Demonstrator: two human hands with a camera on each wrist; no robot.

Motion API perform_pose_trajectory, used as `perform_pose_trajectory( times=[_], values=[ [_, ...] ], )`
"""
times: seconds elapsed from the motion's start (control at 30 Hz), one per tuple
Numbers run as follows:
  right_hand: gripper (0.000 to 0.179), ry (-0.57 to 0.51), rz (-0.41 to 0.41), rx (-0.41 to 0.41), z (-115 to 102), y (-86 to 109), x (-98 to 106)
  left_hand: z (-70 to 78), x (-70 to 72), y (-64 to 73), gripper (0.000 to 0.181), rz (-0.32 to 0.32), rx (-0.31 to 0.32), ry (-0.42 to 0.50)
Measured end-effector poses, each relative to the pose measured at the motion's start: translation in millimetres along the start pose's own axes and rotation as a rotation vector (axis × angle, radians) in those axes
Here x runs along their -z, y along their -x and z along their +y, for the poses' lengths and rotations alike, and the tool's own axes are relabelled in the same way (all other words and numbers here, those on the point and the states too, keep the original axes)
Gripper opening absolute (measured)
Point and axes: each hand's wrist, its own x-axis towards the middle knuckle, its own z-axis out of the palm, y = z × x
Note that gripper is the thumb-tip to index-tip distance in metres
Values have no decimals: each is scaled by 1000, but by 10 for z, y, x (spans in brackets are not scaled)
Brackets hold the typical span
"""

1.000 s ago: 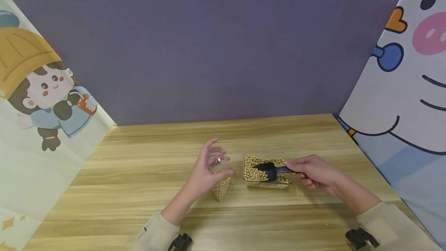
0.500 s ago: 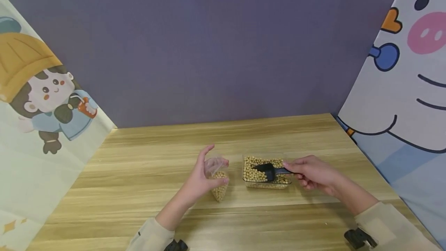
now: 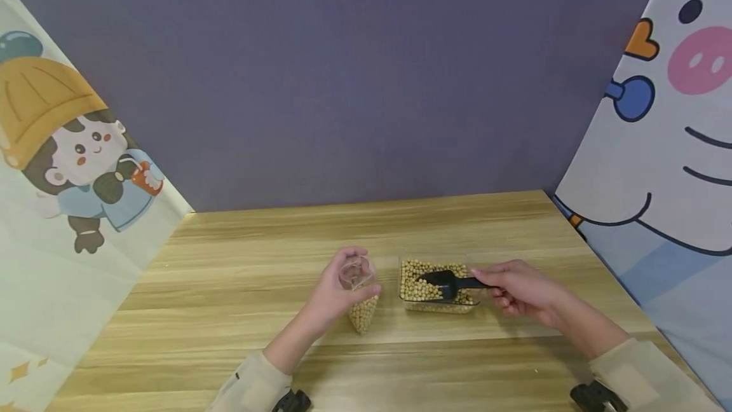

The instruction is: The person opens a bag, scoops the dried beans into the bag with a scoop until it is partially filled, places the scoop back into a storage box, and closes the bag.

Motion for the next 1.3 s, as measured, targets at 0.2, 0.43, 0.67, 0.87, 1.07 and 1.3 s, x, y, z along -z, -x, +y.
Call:
perform_pose_trajectory(
  times=[0.2,0.43,0.67,0.87,1.07,1.3],
  values=[
    [29,-51,-22,-10,29,31,48,6,-24,-14,53,-53,-42,42],
    [27,-76,-26,-1,77,66,120,11,-50,-28,62,-39,-64,16],
    [28,-99,-12,-7,85,95,153,45,-64,-33,64,-6,-100,34],
    [26,-102,-28,-3,90,106,170,69,-62,-41,64,17,-102,34],
    [24,-117,-43,5,87,110,191,94,-54,-39,63,26,-101,41],
    [24,-130,-56,7,79,120,231,117,-63,-36,63,21,-107,50]
  ],
)
